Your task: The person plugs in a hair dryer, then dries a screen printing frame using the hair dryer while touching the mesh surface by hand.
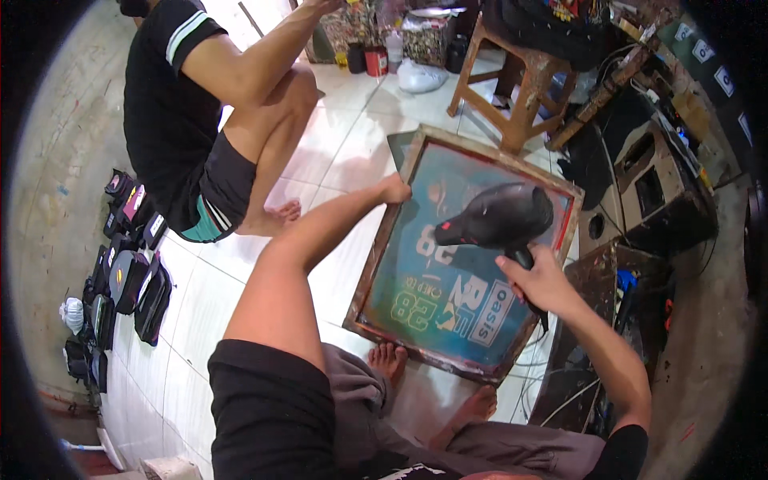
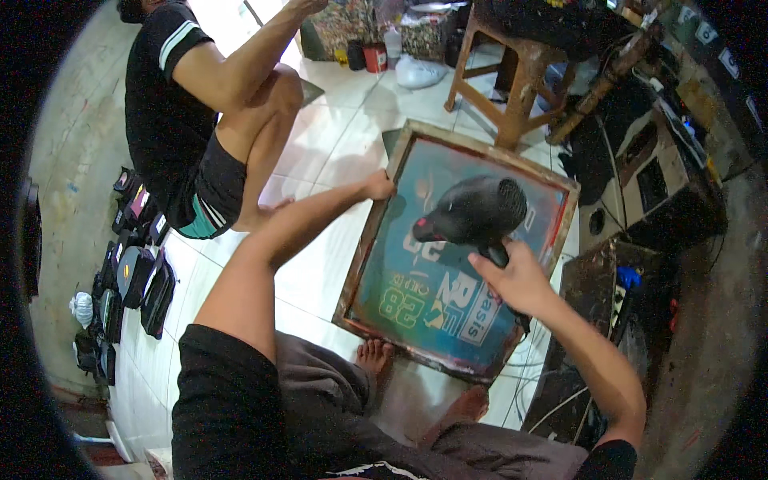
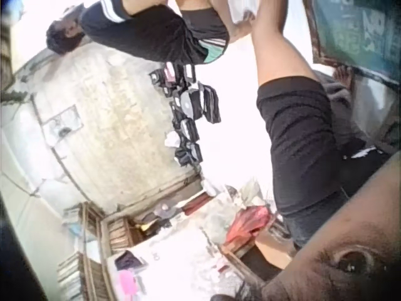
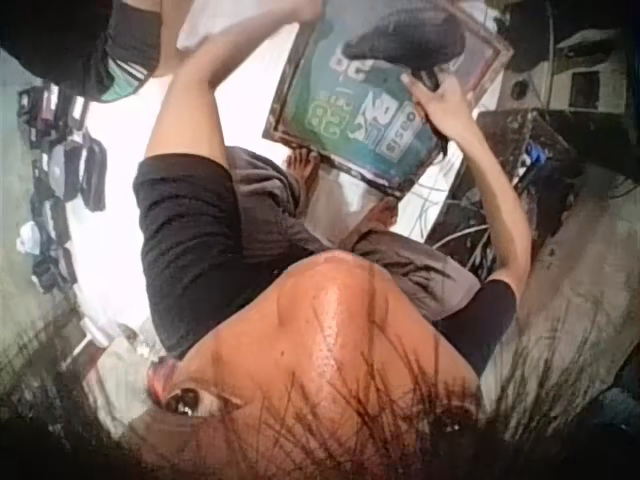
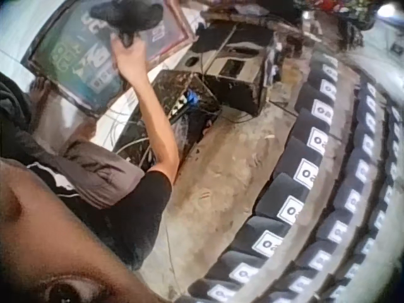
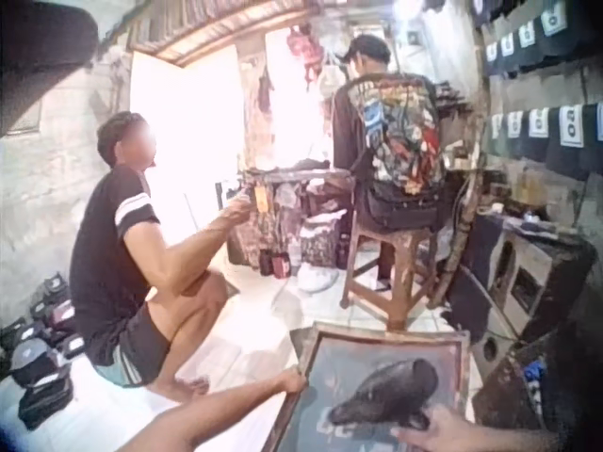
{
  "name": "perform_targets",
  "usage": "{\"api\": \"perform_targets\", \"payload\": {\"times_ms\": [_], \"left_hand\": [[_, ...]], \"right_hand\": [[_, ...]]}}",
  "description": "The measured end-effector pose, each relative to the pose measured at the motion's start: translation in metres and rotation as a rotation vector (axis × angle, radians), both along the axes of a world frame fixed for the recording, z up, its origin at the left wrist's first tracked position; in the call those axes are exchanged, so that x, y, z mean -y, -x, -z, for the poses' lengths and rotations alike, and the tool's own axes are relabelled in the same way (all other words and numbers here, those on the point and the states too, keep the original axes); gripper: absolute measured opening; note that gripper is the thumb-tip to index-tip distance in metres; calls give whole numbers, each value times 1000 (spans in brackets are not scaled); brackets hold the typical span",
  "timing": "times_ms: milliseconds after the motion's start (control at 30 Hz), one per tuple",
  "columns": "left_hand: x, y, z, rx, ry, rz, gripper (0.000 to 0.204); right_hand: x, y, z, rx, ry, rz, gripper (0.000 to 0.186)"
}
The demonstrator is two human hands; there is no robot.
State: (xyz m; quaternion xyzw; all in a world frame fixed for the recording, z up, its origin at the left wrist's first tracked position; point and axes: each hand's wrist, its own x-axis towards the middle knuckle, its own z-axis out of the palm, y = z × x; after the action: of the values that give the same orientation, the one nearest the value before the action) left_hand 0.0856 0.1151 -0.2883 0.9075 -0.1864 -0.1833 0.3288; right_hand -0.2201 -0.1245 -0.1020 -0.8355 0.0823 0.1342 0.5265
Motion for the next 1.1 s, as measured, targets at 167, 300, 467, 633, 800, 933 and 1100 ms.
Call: {"api": "perform_targets", "payload": {"times_ms": [167,300,467,633,800,933,1100], "left_hand": [[-3,-7,13,-14,-7,-37,51],[-8,-1,0,-26,-67,-49,58],[-2,-2,-4,-25,-120,-34,61],[-5,-5,11,34,-122,-114,58],[-4,1,-6,-91,-77,-59,60],[-5,-3,6,-50,-30,-96,59],[-2,-1,-4,-104,-74,-55,58]], "right_hand": [[0,2,3,107,32,-48,38],[-2,3,-1,95,-29,-53,40],[5,4,6,157,8,-44,43],[4,7,-1,73,-47,-34,40],[11,9,5,84,147,-40,37],[8,14,0,184,237,-95,35],[8,15,-5,52,197,-76,36]]}}
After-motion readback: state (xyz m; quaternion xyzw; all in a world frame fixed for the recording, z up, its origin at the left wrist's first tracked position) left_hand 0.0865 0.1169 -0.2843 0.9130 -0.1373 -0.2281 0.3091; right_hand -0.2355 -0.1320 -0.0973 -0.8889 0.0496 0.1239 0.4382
